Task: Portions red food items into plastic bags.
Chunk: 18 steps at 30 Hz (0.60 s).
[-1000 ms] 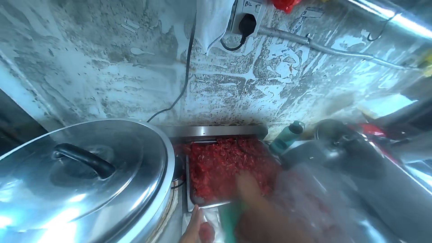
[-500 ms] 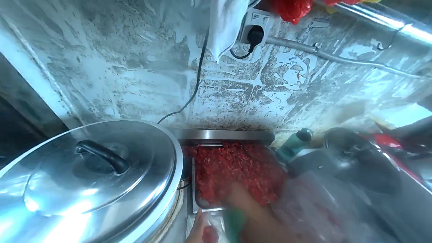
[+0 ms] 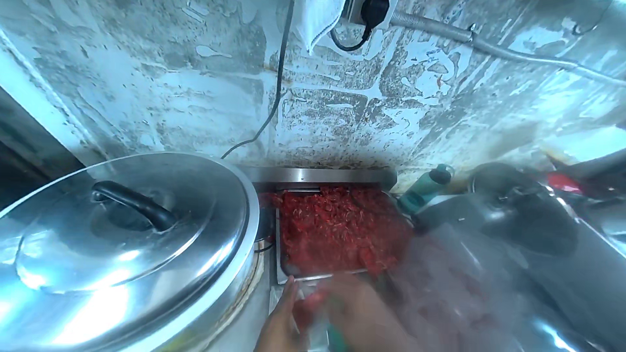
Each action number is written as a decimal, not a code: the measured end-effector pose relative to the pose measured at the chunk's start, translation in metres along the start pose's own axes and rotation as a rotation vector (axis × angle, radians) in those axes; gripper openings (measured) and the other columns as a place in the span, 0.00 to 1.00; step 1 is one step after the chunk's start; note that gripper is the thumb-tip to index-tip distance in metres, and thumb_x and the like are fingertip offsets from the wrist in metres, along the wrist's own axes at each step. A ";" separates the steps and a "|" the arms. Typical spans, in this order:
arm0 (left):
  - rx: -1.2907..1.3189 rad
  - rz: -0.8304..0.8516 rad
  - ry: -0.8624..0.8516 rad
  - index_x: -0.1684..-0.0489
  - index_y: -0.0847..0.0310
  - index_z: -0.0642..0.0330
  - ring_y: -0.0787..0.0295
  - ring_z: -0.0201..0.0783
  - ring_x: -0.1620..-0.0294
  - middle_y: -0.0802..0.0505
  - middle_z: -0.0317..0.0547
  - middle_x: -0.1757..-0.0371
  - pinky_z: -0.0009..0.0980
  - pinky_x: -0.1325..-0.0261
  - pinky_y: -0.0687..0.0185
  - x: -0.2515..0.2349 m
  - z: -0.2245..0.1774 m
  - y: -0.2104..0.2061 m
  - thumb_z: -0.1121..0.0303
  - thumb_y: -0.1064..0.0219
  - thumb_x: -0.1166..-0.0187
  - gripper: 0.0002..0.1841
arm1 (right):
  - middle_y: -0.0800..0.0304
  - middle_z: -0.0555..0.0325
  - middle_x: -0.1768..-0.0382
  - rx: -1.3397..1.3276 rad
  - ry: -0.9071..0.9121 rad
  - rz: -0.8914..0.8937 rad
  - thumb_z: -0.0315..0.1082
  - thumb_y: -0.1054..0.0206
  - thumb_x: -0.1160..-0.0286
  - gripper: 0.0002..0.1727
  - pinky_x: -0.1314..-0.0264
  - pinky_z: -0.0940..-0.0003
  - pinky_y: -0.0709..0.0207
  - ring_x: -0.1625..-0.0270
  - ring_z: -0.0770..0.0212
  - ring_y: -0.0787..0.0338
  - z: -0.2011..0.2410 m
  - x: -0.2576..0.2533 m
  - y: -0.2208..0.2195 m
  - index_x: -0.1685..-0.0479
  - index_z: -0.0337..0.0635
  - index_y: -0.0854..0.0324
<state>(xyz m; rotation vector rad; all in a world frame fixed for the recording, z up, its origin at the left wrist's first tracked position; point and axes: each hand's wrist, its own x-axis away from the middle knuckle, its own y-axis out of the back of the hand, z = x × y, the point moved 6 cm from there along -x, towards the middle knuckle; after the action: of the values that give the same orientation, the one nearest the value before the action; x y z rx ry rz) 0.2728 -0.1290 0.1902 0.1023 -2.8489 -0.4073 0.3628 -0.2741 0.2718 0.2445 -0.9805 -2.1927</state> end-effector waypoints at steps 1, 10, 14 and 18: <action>-0.003 0.009 0.001 0.08 0.43 0.62 0.09 0.34 0.60 0.48 0.50 0.04 0.37 0.57 0.11 0.001 0.000 0.000 0.76 0.26 0.33 0.46 | 0.09 0.61 0.39 0.080 -0.016 -0.004 0.36 0.34 0.25 0.20 0.33 0.49 0.18 0.36 0.60 0.12 -0.004 0.004 -0.011 0.35 0.56 0.10; -0.092 0.069 -0.071 0.07 0.45 0.63 0.08 0.38 0.47 0.45 0.50 0.04 0.37 0.47 0.11 0.021 -0.017 -0.001 0.78 0.30 0.31 0.45 | 0.04 0.54 0.58 0.160 -0.274 -0.115 0.39 0.36 0.24 0.13 0.52 0.45 0.13 0.56 0.53 0.05 -0.021 0.038 -0.043 0.54 0.44 0.07; -0.156 0.154 -0.040 0.08 0.43 0.61 0.10 0.37 0.55 0.47 0.49 0.04 0.36 0.53 0.13 0.024 -0.011 0.001 0.77 0.30 0.29 0.43 | 0.04 0.53 0.62 0.118 -0.290 -0.138 0.37 0.36 0.24 0.12 0.56 0.46 0.14 0.59 0.53 0.05 -0.014 0.052 -0.043 0.59 0.43 0.08; -0.136 0.133 -0.084 0.15 0.28 0.58 0.10 0.38 0.58 0.44 0.51 0.05 0.39 0.55 0.12 0.018 0.006 0.001 0.74 0.28 0.29 0.35 | 0.04 0.56 0.59 0.005 -0.347 -0.102 0.51 0.35 0.21 0.20 0.51 0.49 0.12 0.57 0.57 0.05 -0.049 0.052 -0.064 0.50 0.45 0.08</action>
<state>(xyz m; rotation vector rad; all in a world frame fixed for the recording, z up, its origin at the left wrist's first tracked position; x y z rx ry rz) 0.2535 -0.1280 0.1892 -0.1331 -2.8777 -0.5880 0.3114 -0.3081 0.1981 -0.0910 -1.1819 -2.3750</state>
